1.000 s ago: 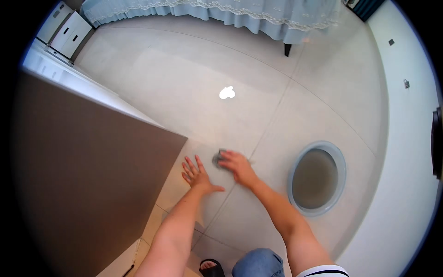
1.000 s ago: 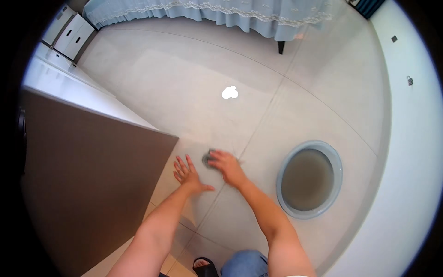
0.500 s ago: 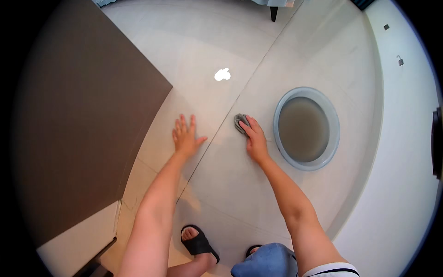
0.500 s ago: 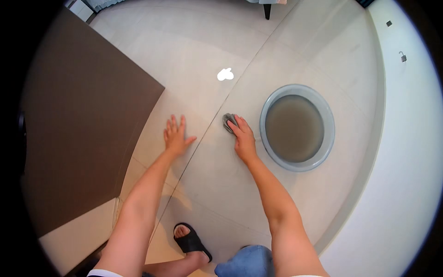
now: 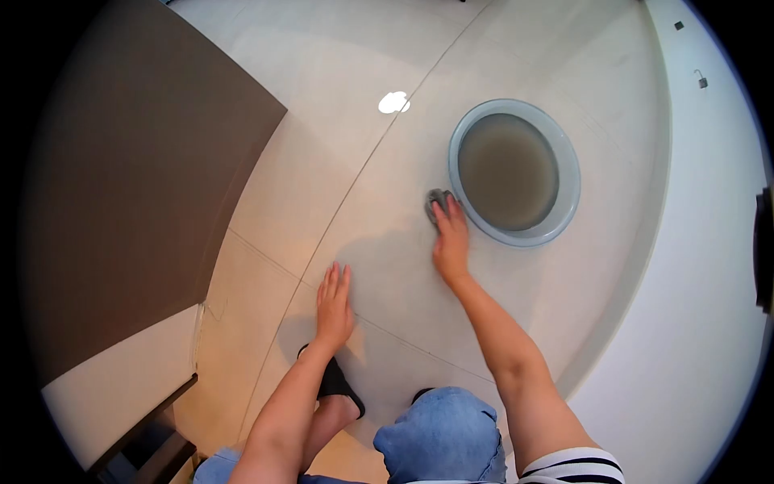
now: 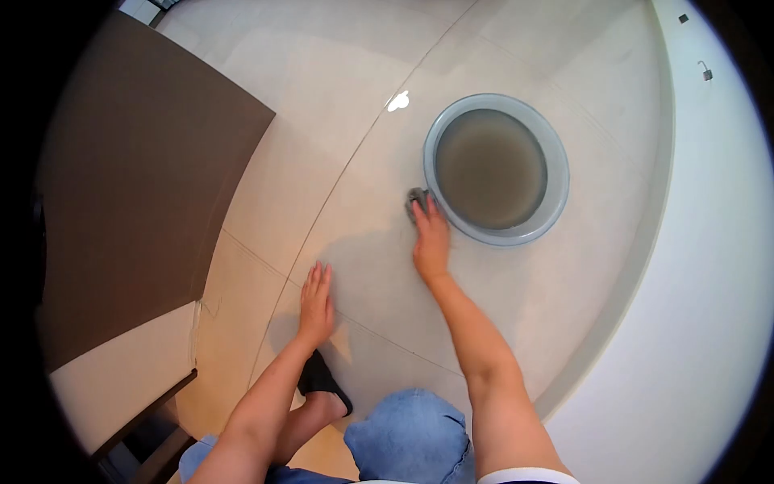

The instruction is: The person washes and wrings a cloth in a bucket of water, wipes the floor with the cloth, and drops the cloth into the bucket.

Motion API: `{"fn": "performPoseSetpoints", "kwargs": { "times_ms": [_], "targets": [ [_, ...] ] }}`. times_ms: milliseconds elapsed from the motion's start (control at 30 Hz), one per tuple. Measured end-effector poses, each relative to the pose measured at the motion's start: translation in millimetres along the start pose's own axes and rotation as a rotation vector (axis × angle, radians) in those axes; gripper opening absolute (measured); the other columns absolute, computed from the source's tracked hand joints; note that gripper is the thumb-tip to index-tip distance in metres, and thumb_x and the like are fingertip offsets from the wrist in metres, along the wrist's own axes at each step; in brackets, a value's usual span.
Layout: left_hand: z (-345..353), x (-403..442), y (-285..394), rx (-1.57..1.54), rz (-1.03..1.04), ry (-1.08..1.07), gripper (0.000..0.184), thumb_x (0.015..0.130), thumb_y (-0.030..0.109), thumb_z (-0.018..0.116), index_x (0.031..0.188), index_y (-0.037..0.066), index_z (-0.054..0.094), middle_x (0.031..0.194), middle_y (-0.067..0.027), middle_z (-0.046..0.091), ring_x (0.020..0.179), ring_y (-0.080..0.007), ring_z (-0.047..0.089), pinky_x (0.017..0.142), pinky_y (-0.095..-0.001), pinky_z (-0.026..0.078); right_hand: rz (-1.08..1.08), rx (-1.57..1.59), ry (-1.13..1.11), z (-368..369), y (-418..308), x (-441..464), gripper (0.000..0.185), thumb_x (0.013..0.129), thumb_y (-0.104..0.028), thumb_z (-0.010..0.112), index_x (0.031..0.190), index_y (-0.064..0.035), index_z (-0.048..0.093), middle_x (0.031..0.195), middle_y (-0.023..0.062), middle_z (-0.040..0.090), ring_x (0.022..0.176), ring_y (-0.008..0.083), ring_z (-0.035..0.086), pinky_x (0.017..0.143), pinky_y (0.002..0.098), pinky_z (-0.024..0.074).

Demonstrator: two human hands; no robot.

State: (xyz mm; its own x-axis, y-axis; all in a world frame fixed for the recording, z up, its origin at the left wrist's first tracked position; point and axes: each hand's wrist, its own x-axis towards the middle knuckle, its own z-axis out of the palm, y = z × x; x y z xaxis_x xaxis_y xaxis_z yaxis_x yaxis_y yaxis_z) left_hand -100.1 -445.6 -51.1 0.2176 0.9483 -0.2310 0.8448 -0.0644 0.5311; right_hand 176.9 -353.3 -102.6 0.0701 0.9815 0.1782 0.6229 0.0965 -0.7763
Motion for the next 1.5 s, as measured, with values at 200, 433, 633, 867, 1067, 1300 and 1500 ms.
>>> {"fn": "performPoseSetpoints", "kwargs": {
  "times_ms": [200,433,633,867,1067,1300,1500],
  "targets": [
    [4.7,-8.7,-20.0,-0.078,-0.115,0.171,0.072,0.085,-0.009,0.045,0.154,0.003,0.027,0.158,-0.0254,0.027,0.147,-0.0432,0.024,0.120,-0.0471,0.022,-0.370,0.252,-0.510,51.6,-39.6,-95.5,0.037,0.090,-0.004,0.052,0.124,-0.0093,0.066,0.139,0.0130,0.058,0.134,0.0314,0.049,0.114,0.0416,0.0370],
    [-3.6,-37.1,-19.6,-0.117,-0.246,0.205,0.072,0.085,-0.009,0.045,0.154,0.002,0.027,0.158,-0.0260,0.027,0.147,-0.0415,0.024,0.121,-0.0450,0.022,-0.238,0.146,-0.070,76.9,-16.4,34.3,0.035,0.089,-0.003,0.051,0.120,-0.0062,0.067,0.136,0.0199,0.059,0.129,0.0381,0.052,0.111,0.0438,0.0387],
    [9.6,-41.0,-4.3,-0.144,-0.248,0.184,0.073,0.085,-0.010,0.045,0.154,0.003,0.028,0.158,-0.0247,0.028,0.147,-0.0409,0.025,0.121,-0.0448,0.023,-0.592,0.446,-0.724,78.0,-45.0,-135.8,0.031,0.091,-0.008,0.053,0.116,-0.0074,0.070,0.136,0.0143,0.060,0.129,0.0335,0.054,0.111,0.0420,0.0397],
    [42.8,-18.2,40.9,-0.150,-0.023,0.089,0.072,0.082,-0.011,0.044,0.151,0.002,0.033,0.157,-0.0242,0.031,0.146,-0.0415,0.028,0.120,-0.0456,0.024,0.097,0.099,-0.059,-89.4,48.1,-43.2,0.048,0.083,0.011,0.048,0.124,-0.0085,0.066,0.135,0.0192,0.059,0.131,0.0390,0.049,0.113,0.0469,0.0353],
    [52.6,13.8,74.8,-0.203,0.111,0.045,0.072,0.079,-0.011,0.044,0.150,0.001,0.036,0.155,-0.0253,0.033,0.144,-0.0432,0.031,0.118,-0.0461,0.027,-0.370,0.267,-0.523,-23.7,0.3,-178.9,0.033,0.093,-0.008,0.052,0.123,-0.0101,0.066,0.140,0.0133,0.057,0.132,0.0341,0.050,0.112,0.0440,0.0377],
    [43.3,17.7,70.9,-0.115,0.151,0.013,0.075,0.077,-0.011,0.045,0.150,0.002,0.036,0.154,-0.0249,0.034,0.142,-0.0451,0.032,0.117,-0.0473,0.029,-0.048,-0.232,-0.059,-133.7,76.8,-114.5,0.037,0.092,-0.005,0.052,0.126,-0.0101,0.065,0.136,0.0169,0.058,0.130,0.0360,0.052,0.110,0.0452,0.0401],
    [57.5,1.6,85.4,-0.074,0.214,-0.095,0.076,0.076,-0.011,0.046,0.150,0.003,0.035,0.155,-0.0247,0.034,0.143,-0.0448,0.032,0.117,-0.0477,0.030,-0.221,0.148,-0.224,-33.2,9.7,-211.3,0.030,0.094,-0.011,0.052,0.120,-0.0050,0.065,0.131,0.0134,0.062,0.127,0.0332,0.054,0.109,0.0448,0.0413]
  ]
}}
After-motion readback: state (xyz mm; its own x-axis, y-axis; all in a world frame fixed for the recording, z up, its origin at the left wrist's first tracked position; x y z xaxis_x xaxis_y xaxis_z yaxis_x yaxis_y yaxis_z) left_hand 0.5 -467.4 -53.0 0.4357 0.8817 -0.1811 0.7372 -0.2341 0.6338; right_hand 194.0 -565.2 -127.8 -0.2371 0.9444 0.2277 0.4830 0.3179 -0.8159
